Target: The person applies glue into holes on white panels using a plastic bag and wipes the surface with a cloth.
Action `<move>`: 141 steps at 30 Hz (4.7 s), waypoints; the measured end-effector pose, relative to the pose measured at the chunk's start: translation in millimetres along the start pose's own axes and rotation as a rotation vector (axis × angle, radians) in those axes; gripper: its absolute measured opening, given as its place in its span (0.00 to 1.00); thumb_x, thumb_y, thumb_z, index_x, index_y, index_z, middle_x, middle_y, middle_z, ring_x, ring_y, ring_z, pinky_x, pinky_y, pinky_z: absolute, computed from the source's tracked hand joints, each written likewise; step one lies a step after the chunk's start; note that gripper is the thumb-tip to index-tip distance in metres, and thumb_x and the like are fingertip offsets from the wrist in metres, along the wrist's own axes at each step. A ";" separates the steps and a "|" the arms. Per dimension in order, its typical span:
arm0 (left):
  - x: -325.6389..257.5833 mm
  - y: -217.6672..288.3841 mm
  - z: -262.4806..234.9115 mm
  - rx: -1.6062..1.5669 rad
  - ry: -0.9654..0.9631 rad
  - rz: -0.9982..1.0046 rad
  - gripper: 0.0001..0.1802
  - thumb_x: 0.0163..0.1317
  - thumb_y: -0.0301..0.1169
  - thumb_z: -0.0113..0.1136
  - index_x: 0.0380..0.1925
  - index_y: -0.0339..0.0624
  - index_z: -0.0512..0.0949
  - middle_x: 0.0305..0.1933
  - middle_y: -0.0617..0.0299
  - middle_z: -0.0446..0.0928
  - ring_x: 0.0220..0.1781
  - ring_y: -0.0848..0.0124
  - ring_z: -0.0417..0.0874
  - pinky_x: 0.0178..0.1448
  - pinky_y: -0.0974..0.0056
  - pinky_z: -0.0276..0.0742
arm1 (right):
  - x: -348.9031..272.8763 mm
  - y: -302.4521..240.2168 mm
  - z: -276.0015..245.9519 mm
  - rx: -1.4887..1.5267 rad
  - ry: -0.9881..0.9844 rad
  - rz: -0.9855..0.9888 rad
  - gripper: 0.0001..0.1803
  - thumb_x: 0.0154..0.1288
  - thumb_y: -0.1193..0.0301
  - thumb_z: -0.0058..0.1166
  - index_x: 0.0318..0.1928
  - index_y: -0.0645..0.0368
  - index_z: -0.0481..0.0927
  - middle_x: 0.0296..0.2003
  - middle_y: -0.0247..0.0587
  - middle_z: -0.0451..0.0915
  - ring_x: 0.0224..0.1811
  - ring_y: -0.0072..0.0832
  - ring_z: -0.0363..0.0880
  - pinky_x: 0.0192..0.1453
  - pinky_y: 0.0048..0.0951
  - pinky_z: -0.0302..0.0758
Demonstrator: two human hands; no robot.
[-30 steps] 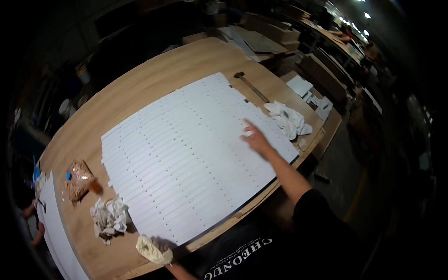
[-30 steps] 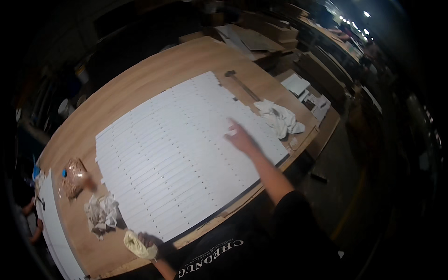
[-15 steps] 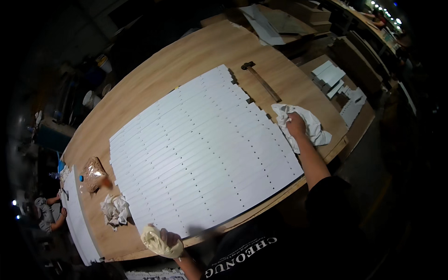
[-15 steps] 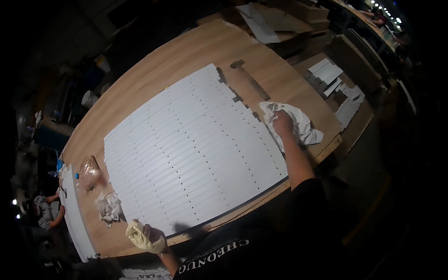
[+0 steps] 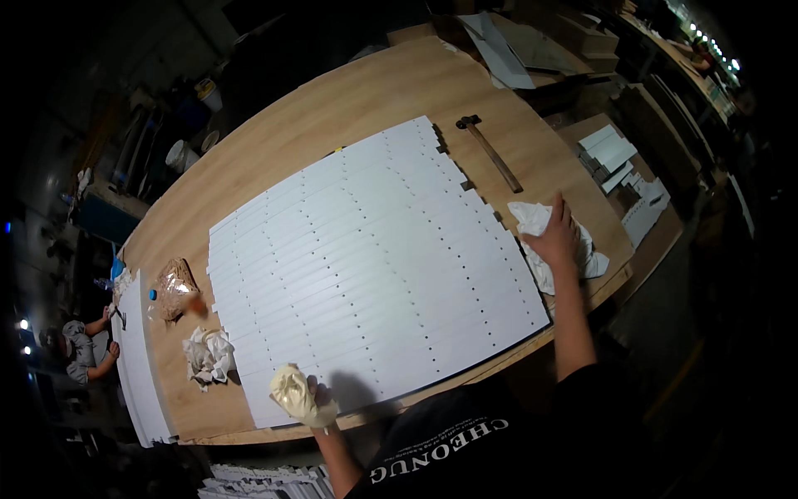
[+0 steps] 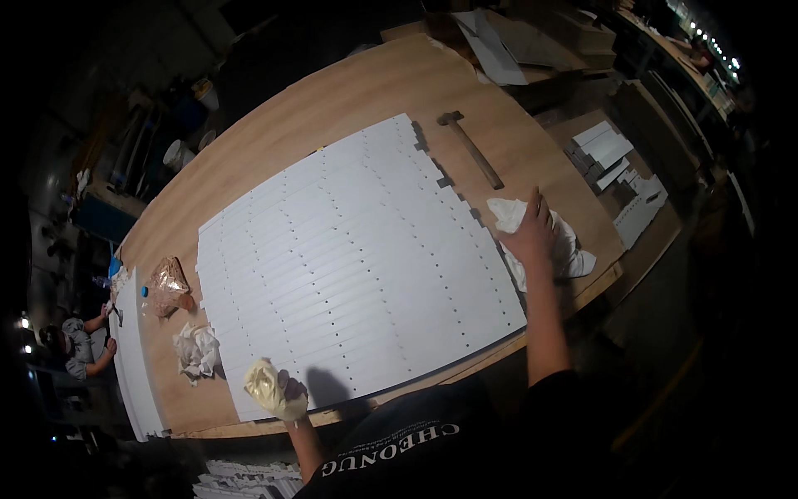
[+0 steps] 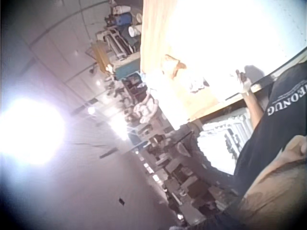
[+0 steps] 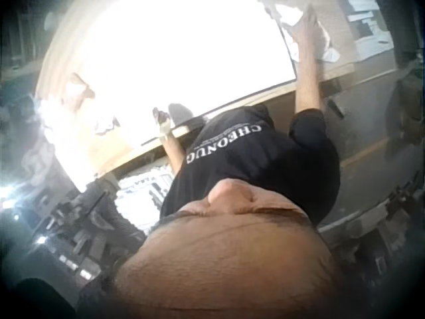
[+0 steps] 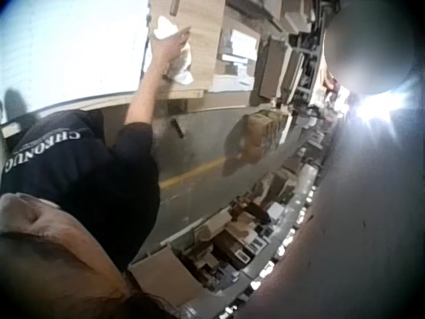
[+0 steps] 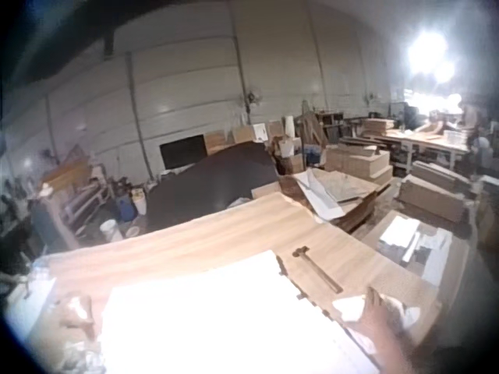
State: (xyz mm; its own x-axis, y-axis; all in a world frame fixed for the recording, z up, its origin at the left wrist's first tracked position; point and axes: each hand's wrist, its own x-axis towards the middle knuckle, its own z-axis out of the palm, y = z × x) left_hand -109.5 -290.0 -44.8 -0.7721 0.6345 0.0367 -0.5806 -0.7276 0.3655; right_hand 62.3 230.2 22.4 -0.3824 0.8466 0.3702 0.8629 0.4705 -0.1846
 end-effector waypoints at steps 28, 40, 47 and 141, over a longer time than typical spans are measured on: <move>48.3 -14.0 -46.9 -0.360 -0.117 -0.332 0.32 0.62 0.58 0.36 0.49 0.40 0.67 0.30 0.59 0.65 0.28 0.67 0.63 0.31 0.63 0.62 | -68.4 -83.5 49.9 0.720 -0.084 -0.280 0.29 0.59 0.57 0.56 0.58 0.57 0.68 0.60 0.51 0.66 0.63 0.47 0.63 0.66 0.41 0.61; 22.4 0.9 -137.7 -0.412 0.026 -0.288 0.21 0.67 0.43 0.38 0.46 0.35 0.67 0.35 0.57 0.66 0.35 0.65 0.65 0.39 0.61 0.66 | -83.7 128.4 98.8 -0.093 -0.358 0.238 0.19 0.59 0.51 0.50 0.35 0.51 0.86 0.40 0.41 0.83 0.51 0.37 0.76 0.61 0.37 0.64; 44.6 -38.5 -68.2 -0.235 0.045 -0.293 0.22 0.67 0.43 0.37 0.49 0.36 0.66 0.40 0.55 0.65 0.40 0.64 0.65 0.44 0.61 0.65 | -65.0 131.7 107.5 -0.091 -0.344 0.076 0.17 0.54 0.54 0.55 0.33 0.52 0.85 0.39 0.41 0.83 0.47 0.37 0.79 0.56 0.37 0.70; -115.8 180.7 -17.3 1.588 0.693 0.107 0.11 0.51 0.24 0.66 0.35 0.35 0.80 0.30 0.60 0.83 0.31 0.78 0.80 0.37 0.71 0.75 | -297.0 -330.9 44.9 0.739 -0.433 -0.428 0.14 0.60 0.64 0.57 0.22 0.55 0.71 0.18 0.34 0.70 0.18 0.32 0.69 0.23 0.31 0.66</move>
State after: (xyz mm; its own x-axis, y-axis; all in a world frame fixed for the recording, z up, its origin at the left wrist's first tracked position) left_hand -129.4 -499.5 0.9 -0.9924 0.0743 -0.0976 -0.0529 0.4589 0.8869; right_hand -124.5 -165.8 -67.3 -0.8340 0.5151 0.1980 0.2516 0.6743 -0.6943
